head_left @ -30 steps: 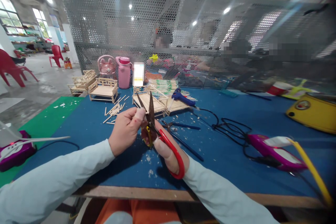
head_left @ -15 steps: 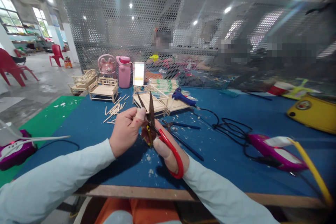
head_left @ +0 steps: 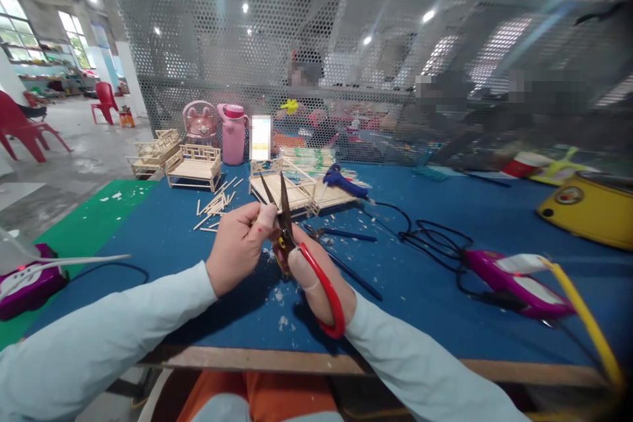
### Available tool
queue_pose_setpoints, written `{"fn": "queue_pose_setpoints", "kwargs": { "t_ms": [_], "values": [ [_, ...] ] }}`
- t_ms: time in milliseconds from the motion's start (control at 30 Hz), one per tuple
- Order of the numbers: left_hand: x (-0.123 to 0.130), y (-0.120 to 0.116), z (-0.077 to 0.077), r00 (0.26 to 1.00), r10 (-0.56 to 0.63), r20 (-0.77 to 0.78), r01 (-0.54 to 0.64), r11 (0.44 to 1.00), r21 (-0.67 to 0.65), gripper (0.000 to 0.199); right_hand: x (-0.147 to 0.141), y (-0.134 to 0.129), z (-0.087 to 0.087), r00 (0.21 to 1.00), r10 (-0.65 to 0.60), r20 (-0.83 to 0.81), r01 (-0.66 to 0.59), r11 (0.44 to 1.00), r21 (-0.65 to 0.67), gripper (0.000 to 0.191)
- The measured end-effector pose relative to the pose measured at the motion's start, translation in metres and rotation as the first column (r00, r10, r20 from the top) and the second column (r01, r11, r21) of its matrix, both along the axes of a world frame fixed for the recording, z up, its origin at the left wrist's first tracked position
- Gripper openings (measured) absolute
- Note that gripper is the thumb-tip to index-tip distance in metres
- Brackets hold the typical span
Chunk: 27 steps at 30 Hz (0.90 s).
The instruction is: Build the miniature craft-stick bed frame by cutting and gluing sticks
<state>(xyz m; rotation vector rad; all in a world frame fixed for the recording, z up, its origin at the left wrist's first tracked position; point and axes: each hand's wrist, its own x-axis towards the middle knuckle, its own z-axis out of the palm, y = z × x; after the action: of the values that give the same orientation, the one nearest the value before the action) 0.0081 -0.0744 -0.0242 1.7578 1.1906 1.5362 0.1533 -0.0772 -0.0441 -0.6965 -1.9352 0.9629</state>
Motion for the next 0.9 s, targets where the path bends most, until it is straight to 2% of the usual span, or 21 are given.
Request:
{"fn": "queue_pose_setpoints", "kwargs": {
  "t_ms": [233,367,500,600,667,767,900],
  "values": [
    [0.001,0.0,-0.002,1.0,-0.002,-0.025,0.001,1.0,-0.008,0.041,-0.003,0.0,-0.001,0.993,-0.114,0.011,0.114,0.993,-0.033,0.039],
    [0.002,0.002,-0.005,1.0,-0.01,-0.002,0.009,0.999,-0.033,0.043,-0.003,0.002,-0.008,0.992,-0.124,-0.036,0.116,0.981,-0.156,0.039],
    [0.002,0.006,-0.01,0.99,-0.084,0.115,0.094,0.991,-0.092,0.046,-0.004,0.004,-0.005,0.974,-0.149,-0.171,0.095,0.953,-0.288,0.039],
    [0.002,0.007,-0.014,0.962,-0.182,0.201,0.217,0.961,-0.169,0.05,-0.004,0.01,0.001,0.927,-0.26,-0.27,0.186,0.944,-0.271,0.036],
    [0.003,0.006,-0.017,0.943,-0.27,0.197,0.31,0.926,-0.215,0.052,-0.003,0.013,0.004,0.908,-0.29,-0.303,0.219,0.944,-0.247,0.035],
    [0.005,0.004,-0.021,0.93,-0.333,0.157,0.363,0.899,-0.245,0.053,-0.002,0.014,0.007,0.916,-0.25,-0.313,0.152,0.94,-0.305,0.035],
    [0.005,0.003,-0.024,0.935,-0.33,0.128,0.352,0.909,-0.223,0.051,-0.003,0.01,0.009,0.919,-0.241,-0.313,0.105,0.913,-0.393,0.038]
  ]
}}
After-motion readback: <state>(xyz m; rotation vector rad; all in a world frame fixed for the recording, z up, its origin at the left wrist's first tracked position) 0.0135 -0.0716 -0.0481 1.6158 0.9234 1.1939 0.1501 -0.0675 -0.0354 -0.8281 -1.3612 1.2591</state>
